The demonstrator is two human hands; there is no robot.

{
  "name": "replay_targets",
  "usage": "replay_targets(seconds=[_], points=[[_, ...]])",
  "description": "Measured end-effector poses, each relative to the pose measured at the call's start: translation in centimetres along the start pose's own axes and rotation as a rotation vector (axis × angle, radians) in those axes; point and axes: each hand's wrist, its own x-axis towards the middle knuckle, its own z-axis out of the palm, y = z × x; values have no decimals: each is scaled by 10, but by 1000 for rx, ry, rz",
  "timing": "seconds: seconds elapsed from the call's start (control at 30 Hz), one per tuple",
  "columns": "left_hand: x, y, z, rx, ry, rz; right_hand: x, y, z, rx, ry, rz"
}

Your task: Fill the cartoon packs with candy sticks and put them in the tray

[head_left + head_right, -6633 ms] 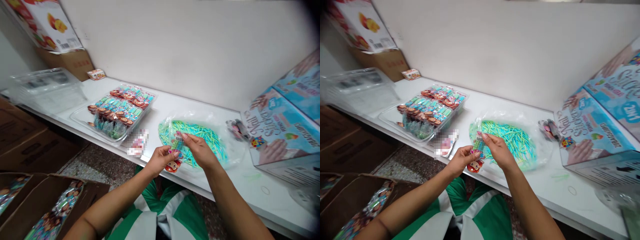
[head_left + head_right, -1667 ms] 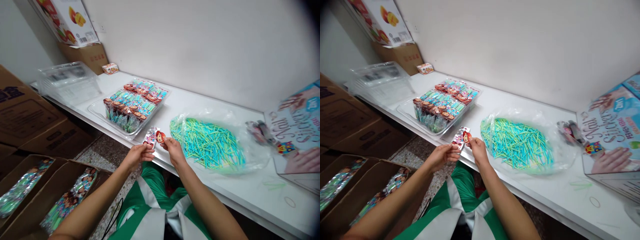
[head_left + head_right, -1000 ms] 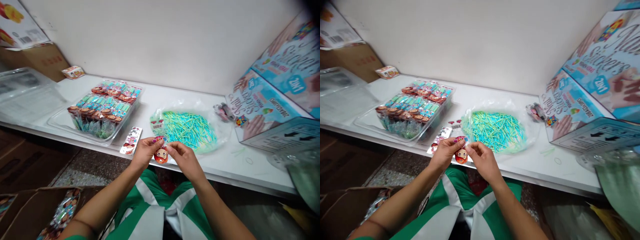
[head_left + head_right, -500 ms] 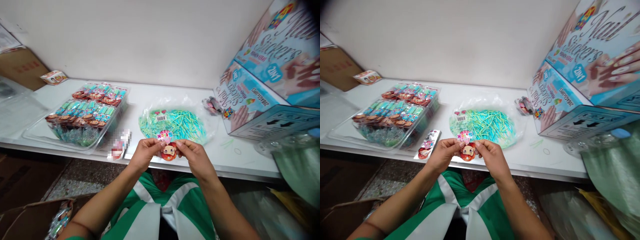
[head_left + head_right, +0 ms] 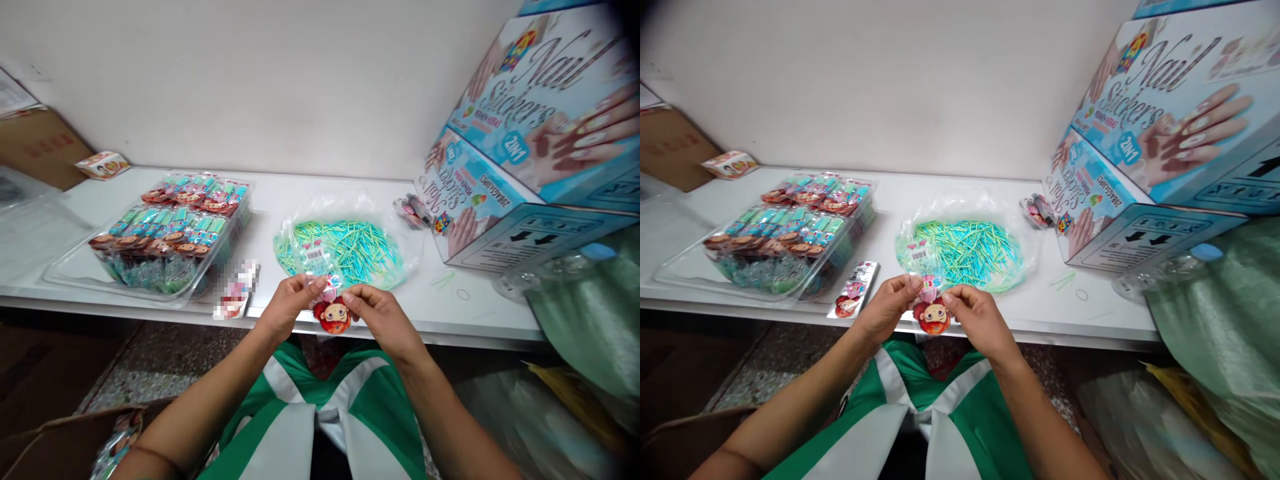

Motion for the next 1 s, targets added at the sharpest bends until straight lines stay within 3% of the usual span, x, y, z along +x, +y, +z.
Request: replay_targets(seconds=[0.2, 0.3, 0.37, 0.43, 0.5, 0.57, 0.67, 0.8, 1.0], points=[[-4, -9, -11, -189, 221, -77, -6, 23, 17, -83, -211, 61], [-5, -18, -17, -169, 290, -109, 5, 33, 11, -224, -272, 37], [-5, -22, -20, -131, 320, -112, 20, 37, -8, -425, -235, -10], [-2, -27, -22, -92, 331, -119, 43, 40, -36, -741, -93, -4], [5, -30, -23, -65, 316, -142, 68, 43, -65, -1130, 24, 135], [13, -33, -23, -50, 276, -177, 93, 49, -87, -1222, 57, 250], [26, -38, -23, -43, 200, -210, 121, 62, -99, -1254, 43, 366], [40, -42, -24, -51, 143, -234, 143, 80, -89, -1205, 49, 406], [53, -39, -25, -67, 138, -263, 158, 91, -90, -886, 57, 413]])
